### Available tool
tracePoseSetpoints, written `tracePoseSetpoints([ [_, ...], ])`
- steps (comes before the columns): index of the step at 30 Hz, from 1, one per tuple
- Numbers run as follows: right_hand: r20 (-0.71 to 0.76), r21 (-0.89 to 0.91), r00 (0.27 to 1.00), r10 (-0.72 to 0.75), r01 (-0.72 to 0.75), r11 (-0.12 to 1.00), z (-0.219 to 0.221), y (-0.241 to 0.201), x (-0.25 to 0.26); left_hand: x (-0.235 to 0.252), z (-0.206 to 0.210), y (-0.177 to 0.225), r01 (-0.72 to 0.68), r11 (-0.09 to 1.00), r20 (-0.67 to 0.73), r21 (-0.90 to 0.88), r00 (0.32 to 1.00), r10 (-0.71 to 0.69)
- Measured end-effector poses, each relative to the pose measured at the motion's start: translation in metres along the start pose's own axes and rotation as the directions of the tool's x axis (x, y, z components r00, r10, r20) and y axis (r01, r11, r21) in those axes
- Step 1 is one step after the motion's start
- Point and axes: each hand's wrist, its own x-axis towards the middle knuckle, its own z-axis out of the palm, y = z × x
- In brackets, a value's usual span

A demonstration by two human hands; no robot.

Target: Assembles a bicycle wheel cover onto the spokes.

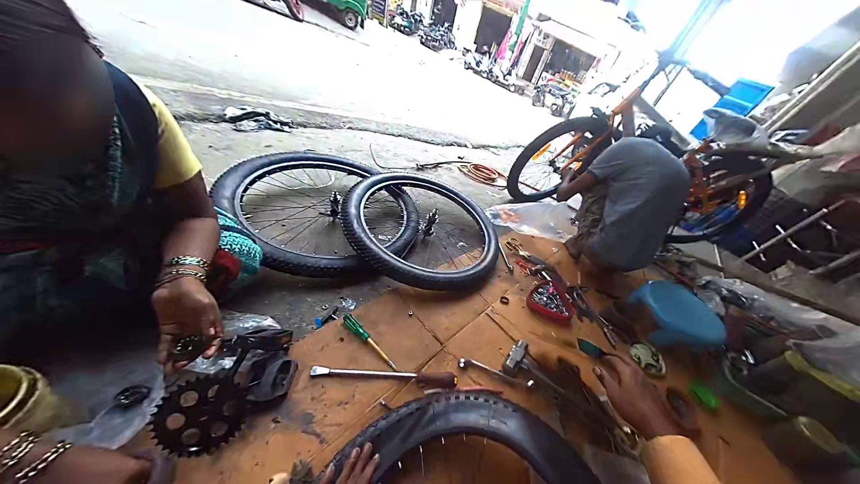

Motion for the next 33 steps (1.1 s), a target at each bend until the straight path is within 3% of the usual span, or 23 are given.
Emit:
tracePoseSetpoints([
  [2, -0.168, 0.018, 0.979, -0.113, 0.118, 0.993, -0.035, -0.015, -0.063, -0.005, 0.005, -0.003, -0.050, 0.999, -0.081, -0.001, 0.995, 0.050],
  [4, -0.440, 0.050, 0.866, -0.238, 0.289, 0.956, -0.056, -0.023, -0.121, -0.011, 0.018, -0.008, -0.067, 0.997, -0.123, 0.050, 0.990, 0.073],
  [7, -0.678, 0.090, 0.687, -0.261, 0.431, 0.898, -0.071, -0.033, -0.201, 0.000, 0.003, -0.003, 0.016, 1.000, 0.096, 0.002, 0.995, -0.017],
  [9, -0.737, 0.138, 0.631, -0.242, 0.492, 0.860, -0.050, -0.035, -0.260, 0.009, -0.027, 0.000, 0.125, 0.983, 0.290, -0.136, 0.954, -0.082],
  [11, -0.722, 0.189, 0.647, -0.245, 0.525, 0.830, -0.018, -0.031, -0.313, 0.013, -0.053, 0.008, 0.257, 0.897, 0.293, -0.360, 0.944, -0.153],
  [13, -0.711, 0.285, 0.670, -0.214, 0.552, 0.784, 0.009, -0.019, -0.360, 0.004, -0.076, 0.032, 0.294, 0.811, 0.207, -0.505, 0.954, -0.217],
  [15, -0.672, 0.518, 0.734, -0.098, 0.560, 0.647, 0.025, 0.000, -0.401, -0.036, -0.098, 0.070, 0.153, 0.767, 0.153, -0.624, 0.986, -0.072],
  [17, -0.610, 0.677, 0.792, -0.027, 0.538, 0.502, 0.027, 0.020, -0.433, -0.079, -0.116, 0.116, 0.028, 0.718, 0.191, -0.695, 0.970, 0.148],
  [20, -0.572, 0.761, 0.819, -0.042, 0.549, 0.347, 0.018, 0.027, -0.462, -0.119, -0.133, 0.160, -0.001, 0.653, 0.283, -0.758, 0.900, 0.331],
  [23, -0.503, 0.828, 0.864, 0.013, 0.478, 0.292, 0.022, 0.015, -0.468, -0.140, -0.149, 0.176, 0.077, 0.562, 0.347, -0.824, 0.852, 0.391],
  [26, -0.289, 0.925, 0.943, 0.165, 0.230, 0.303, 0.065, 0.004, -0.459, -0.164, -0.140, 0.176, 0.246, 0.414, 0.377, -0.876, 0.886, 0.271],
  [29, -0.042, 0.955, 0.979, 0.198, -0.019, 0.295, 0.121, -0.003, -0.466, -0.179, -0.109, 0.154, 0.324, 0.388, 0.381, -0.863, 0.921, 0.078],
  [31, 0.040, 0.967, 0.974, 0.223, -0.094, 0.237, 0.145, -0.018, -0.479, -0.196, -0.089, 0.140, 0.369, 0.343, 0.363, -0.864, 0.928, -0.084],
  [33, 0.055, 0.961, 0.970, 0.239, -0.116, 0.251, 0.161, -0.031, -0.486, -0.214, -0.076, 0.130, 0.380, 0.278, 0.342, -0.882, 0.923, -0.174],
])
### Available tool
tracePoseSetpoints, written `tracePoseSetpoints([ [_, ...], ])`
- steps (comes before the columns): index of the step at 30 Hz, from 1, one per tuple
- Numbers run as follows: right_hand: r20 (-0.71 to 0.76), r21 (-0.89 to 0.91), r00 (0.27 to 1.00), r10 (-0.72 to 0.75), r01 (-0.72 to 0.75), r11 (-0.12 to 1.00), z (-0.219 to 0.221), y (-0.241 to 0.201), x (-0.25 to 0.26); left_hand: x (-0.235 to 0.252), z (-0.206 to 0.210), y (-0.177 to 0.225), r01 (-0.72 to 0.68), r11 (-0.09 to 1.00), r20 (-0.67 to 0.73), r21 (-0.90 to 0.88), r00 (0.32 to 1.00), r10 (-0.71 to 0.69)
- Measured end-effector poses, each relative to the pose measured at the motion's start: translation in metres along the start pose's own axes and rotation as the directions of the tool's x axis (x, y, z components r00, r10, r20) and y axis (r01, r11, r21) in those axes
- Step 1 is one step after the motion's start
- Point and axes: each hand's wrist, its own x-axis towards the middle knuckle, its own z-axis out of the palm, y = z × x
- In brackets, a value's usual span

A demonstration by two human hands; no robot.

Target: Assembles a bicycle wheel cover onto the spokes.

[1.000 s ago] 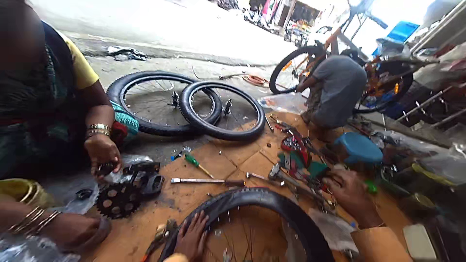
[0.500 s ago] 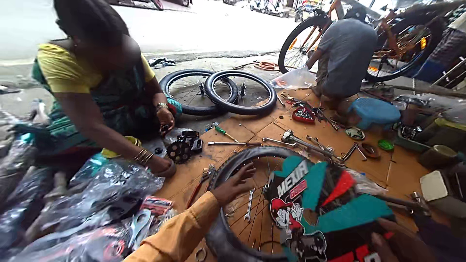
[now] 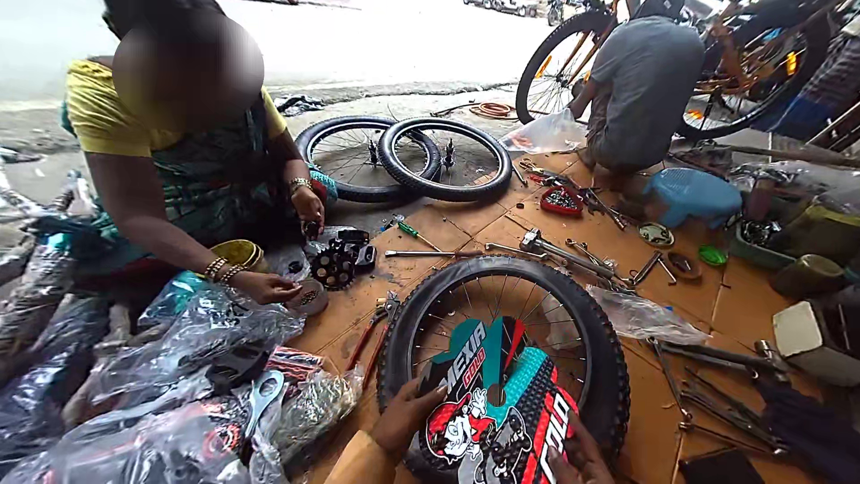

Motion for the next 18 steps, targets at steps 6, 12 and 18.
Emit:
tracePoseSetpoints([
  [6, -0.042, -0.021, 0.998, 0.047, -0.048, 0.999, 0.013, 0.011, 0.010, -0.022, -0.024, -0.017, -0.202, 0.973, 0.129, 0.112, 0.974, 0.187],
  [12, -0.087, -0.085, 0.996, -0.024, 0.016, 0.996, -0.007, 0.014, 0.037, -0.034, 0.013, -0.024, -0.614, 0.599, 0.553, 0.514, 0.771, 0.316],
  [18, 0.101, -0.188, 0.995, -0.006, 0.025, 0.982, -0.026, 0.012, 0.002, -0.059, 0.031, -0.051, -0.711, 0.490, 0.617, 0.504, 0.694, 0.372],
])
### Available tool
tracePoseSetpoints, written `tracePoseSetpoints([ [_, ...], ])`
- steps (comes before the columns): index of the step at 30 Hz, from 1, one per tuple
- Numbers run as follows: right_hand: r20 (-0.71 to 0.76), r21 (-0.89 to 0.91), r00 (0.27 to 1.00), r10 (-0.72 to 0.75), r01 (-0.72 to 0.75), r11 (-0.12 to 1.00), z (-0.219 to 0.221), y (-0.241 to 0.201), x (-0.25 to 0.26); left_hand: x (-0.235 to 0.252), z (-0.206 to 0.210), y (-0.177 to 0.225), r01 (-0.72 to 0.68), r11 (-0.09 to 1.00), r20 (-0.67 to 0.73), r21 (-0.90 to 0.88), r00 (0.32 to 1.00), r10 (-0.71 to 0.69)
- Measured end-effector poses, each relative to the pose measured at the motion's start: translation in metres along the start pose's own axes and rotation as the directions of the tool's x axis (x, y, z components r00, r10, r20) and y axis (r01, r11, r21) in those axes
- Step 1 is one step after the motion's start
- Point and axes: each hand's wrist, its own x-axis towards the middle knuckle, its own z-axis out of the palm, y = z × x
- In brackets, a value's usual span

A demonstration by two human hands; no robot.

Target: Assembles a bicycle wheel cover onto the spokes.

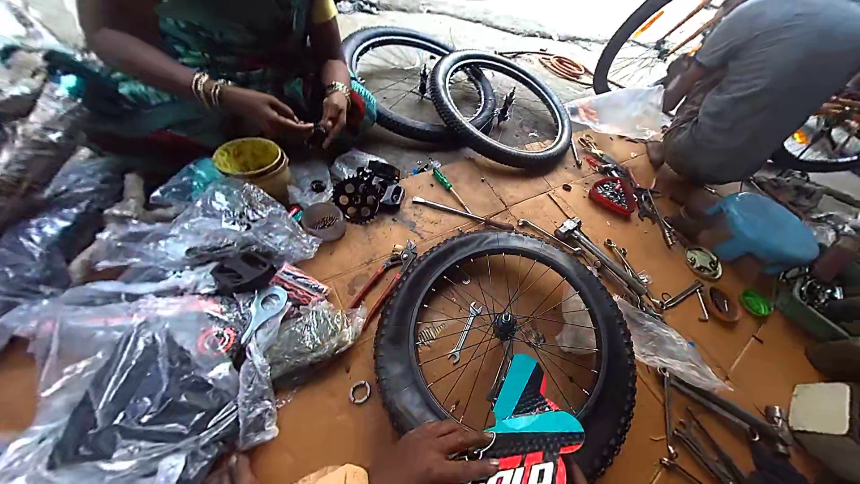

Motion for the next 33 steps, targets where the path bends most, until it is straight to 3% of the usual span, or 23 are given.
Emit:
tracePoseSetpoints([
  [4, -0.016, 0.079, 0.995, 0.094, -0.093, 0.993, 0.000, 0.002, -0.012, -0.010, 0.002, -0.014, 0.009, 0.998, -0.086, -0.059, 0.996, -0.014],
  [9, -0.042, 0.092, 0.997, 0.065, -0.061, 0.994, 0.019, 0.002, -0.008, 0.004, -0.012, -0.011, 0.053, 0.998, -0.093, -0.020, 0.994, -0.055],
  [11, 0.013, 0.093, 0.999, 0.044, -0.045, 0.995, 0.024, 0.000, -0.001, 0.011, -0.020, -0.010, 0.105, 0.994, -0.080, -0.013, 0.991, -0.106],
  [14, 0.169, 0.057, 0.984, 0.054, -0.065, 0.996, 0.026, -0.010, 0.008, 0.023, -0.025, -0.018, 0.151, 0.988, -0.179, 0.002, 0.973, -0.149],
  [16, 0.160, 0.028, 0.984, 0.078, -0.083, 0.996, 0.033, -0.010, 0.008, 0.032, -0.027, -0.023, 0.179, 0.984, -0.241, 0.021, 0.956, -0.168],
  [18, 0.082, -0.047, 0.995, 0.058, -0.054, 0.997, 0.039, -0.006, 0.007, 0.043, -0.031, -0.027, 0.199, 0.980, -0.301, 0.011, 0.935, -0.187],
  [22, 0.046, -0.209, 0.988, -0.145, 0.151, 0.966, 0.049, 0.011, 0.001, 0.063, -0.046, -0.036, 0.307, 0.936, -0.378, -0.175, 0.857, -0.351],
  [26, 0.139, -0.494, 0.940, -0.313, 0.340, 0.800, 0.054, 0.020, -0.004, 0.069, -0.060, -0.031, 0.386, 0.852, -0.350, -0.354, 0.790, -0.504],
  [33, 0.049, -0.743, 0.919, -0.392, 0.296, 0.601, 0.067, 0.011, 0.004, 0.093, -0.068, -0.019, 0.425, 0.747, -0.304, -0.512, 0.723, -0.620],
])
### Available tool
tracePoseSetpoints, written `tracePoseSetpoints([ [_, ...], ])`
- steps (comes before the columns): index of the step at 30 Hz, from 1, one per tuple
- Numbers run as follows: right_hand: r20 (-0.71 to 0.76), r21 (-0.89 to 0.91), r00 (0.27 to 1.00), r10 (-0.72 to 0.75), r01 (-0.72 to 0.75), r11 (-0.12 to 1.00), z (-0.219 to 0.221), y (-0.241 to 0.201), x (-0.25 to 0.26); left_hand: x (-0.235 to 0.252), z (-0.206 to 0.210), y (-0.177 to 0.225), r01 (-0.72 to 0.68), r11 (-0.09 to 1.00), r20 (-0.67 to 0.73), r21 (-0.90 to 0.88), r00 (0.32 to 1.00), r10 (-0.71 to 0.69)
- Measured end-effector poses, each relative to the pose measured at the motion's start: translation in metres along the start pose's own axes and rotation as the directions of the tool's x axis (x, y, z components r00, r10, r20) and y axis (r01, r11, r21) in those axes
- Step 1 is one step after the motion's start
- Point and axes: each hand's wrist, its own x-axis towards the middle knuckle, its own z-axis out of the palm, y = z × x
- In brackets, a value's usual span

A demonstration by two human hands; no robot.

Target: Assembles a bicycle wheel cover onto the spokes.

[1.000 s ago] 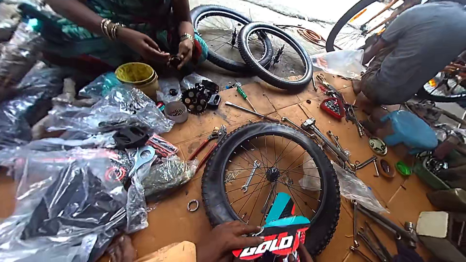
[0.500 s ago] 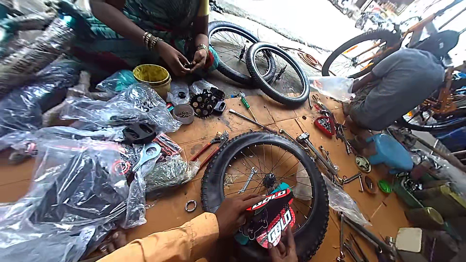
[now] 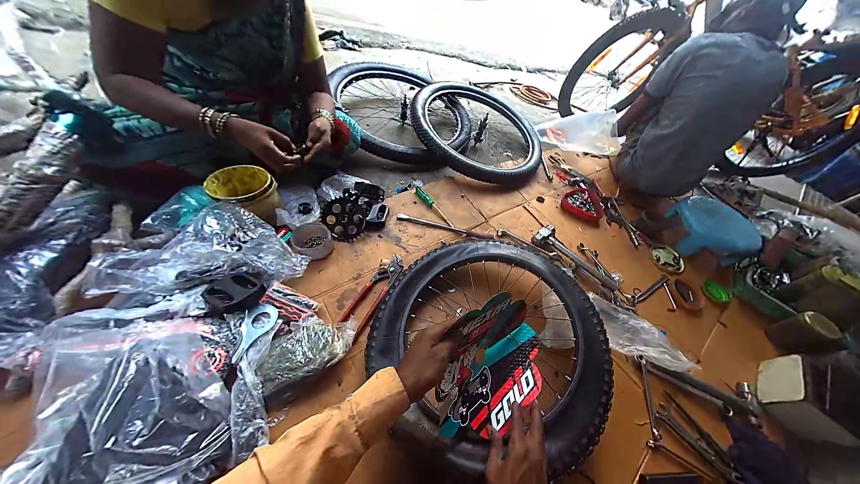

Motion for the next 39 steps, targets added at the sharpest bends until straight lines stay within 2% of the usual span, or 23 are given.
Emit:
tracePoseSetpoints([
  [3, 0.102, -0.107, 0.995, -0.008, 0.019, 0.994, -0.007, -0.001, 0.002, 0.008, 0.000, 0.013, 0.143, 0.973, -0.040, -0.180, 0.988, -0.152],
  [6, 0.207, -0.239, 0.978, 0.026, 0.025, 0.971, -0.007, -0.003, 0.002, 0.014, -0.001, 0.020, 0.223, 0.934, -0.055, -0.281, 0.967, -0.247],
  [12, 0.008, -0.197, 1.000, -0.028, 0.029, 0.980, -0.002, 0.013, 0.031, 0.018, 0.023, 0.016, 0.155, 0.918, -0.109, -0.364, 0.972, -0.207],
  [14, 0.010, -0.161, 0.999, -0.035, 0.036, 0.986, -0.006, 0.017, 0.042, 0.021, 0.027, 0.011, 0.105, 0.915, -0.151, -0.388, 0.973, -0.176],
  [18, 0.126, -0.118, 0.987, -0.103, 0.118, 0.986, -0.002, 0.025, 0.042, 0.029, 0.019, -0.003, 0.096, 0.921, -0.193, -0.379, 0.965, -0.179],
  [21, 0.080, -0.092, 0.987, -0.137, 0.144, 0.985, 0.002, 0.027, 0.039, 0.035, 0.016, -0.007, 0.109, 0.914, -0.208, -0.390, 0.957, -0.203],
  [24, 0.034, -0.030, 0.989, -0.146, 0.147, 0.989, 0.002, 0.024, 0.041, 0.044, 0.016, -0.002, 0.119, 0.921, -0.168, -0.371, 0.967, -0.193],
  [28, 0.022, -0.051, 0.996, -0.082, 0.083, 0.995, 0.002, 0.011, 0.044, 0.060, 0.009, 0.008, 0.105, 0.940, 0.024, -0.326, 0.994, -0.103],
  [30, 0.000, -0.036, 0.998, -0.070, 0.070, 0.997, 0.006, 0.006, 0.047, 0.071, 0.005, 0.006, 0.123, 0.933, 0.059, -0.338, 0.992, -0.110],
  [35, -0.076, 0.107, 0.995, -0.071, 0.079, 0.991, 0.010, 0.007, 0.061, 0.083, 0.007, -0.021, 0.193, 0.854, -0.077, -0.483, 0.962, -0.261],
  [39, -0.075, 0.096, 0.996, -0.049, 0.056, 0.994, 0.000, 0.031, 0.083, 0.051, 0.028, -0.027, 0.082, 0.895, -0.207, -0.439, 0.960, -0.190],
])
